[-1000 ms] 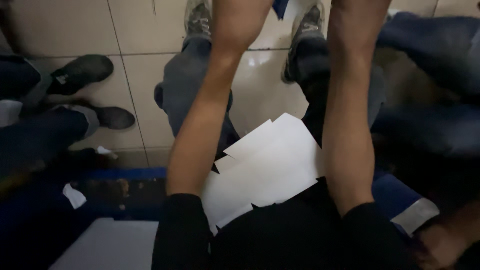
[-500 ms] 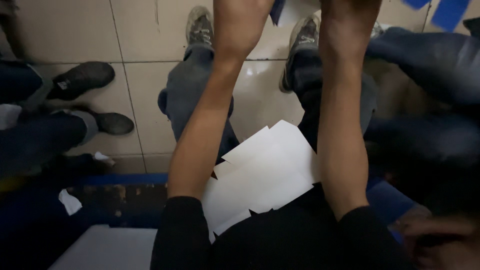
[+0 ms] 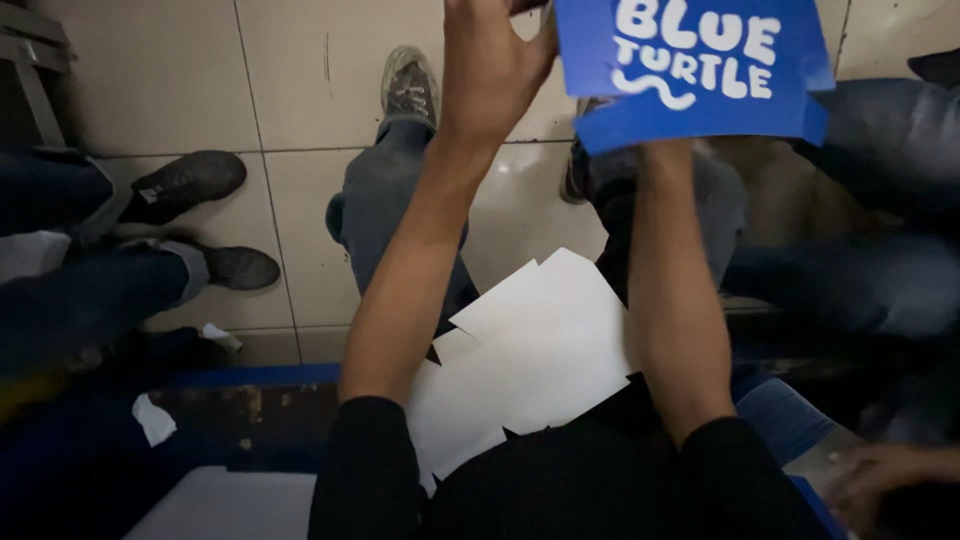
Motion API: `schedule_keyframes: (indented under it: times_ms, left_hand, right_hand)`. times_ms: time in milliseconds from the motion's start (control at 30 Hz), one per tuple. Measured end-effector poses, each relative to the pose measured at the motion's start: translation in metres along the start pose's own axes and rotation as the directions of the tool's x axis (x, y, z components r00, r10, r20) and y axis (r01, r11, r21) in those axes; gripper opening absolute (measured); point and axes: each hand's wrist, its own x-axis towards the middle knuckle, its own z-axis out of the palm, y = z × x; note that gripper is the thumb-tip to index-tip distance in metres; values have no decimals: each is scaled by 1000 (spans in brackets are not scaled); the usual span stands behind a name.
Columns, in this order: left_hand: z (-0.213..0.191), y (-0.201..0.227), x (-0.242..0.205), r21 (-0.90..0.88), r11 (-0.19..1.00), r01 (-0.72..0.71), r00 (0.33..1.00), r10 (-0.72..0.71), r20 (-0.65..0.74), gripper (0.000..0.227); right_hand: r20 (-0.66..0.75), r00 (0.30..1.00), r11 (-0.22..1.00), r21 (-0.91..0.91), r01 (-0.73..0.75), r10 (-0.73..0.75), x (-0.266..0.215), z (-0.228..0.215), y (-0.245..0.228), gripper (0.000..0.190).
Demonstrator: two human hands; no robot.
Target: The person folds cardboard flats to form boxes, inserts white cardboard dividers into the assembled boxes, and stacks them.
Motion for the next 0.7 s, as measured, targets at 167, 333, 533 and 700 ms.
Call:
schedule_keyframes:
  times_ms: [167, 333, 533, 700]
  left_hand:
    - [12, -17, -1, 171, 985, -13, 997, 25, -72, 27]
    - [12, -46, -17, 307, 952, -2, 976, 69, -207, 46]
    - [-14, -50, -8, 240, 964, -115, 966, 165, -198, 22]
    - [-22, -7, 10, 357, 907, 224, 971, -237, -6, 33]
  right_hand:
    - [-77, 989, 972, -213, 104, -123, -1, 14, 1, 35]
    - [-148, 982, 988, -111, 104, -119, 6, 30, -32, 44]
    - [-227, 930, 886, -433, 169, -289, 19, -3, -61, 28]
    - [-234, 963, 908, -417, 27, -136, 28, -32, -43, 43]
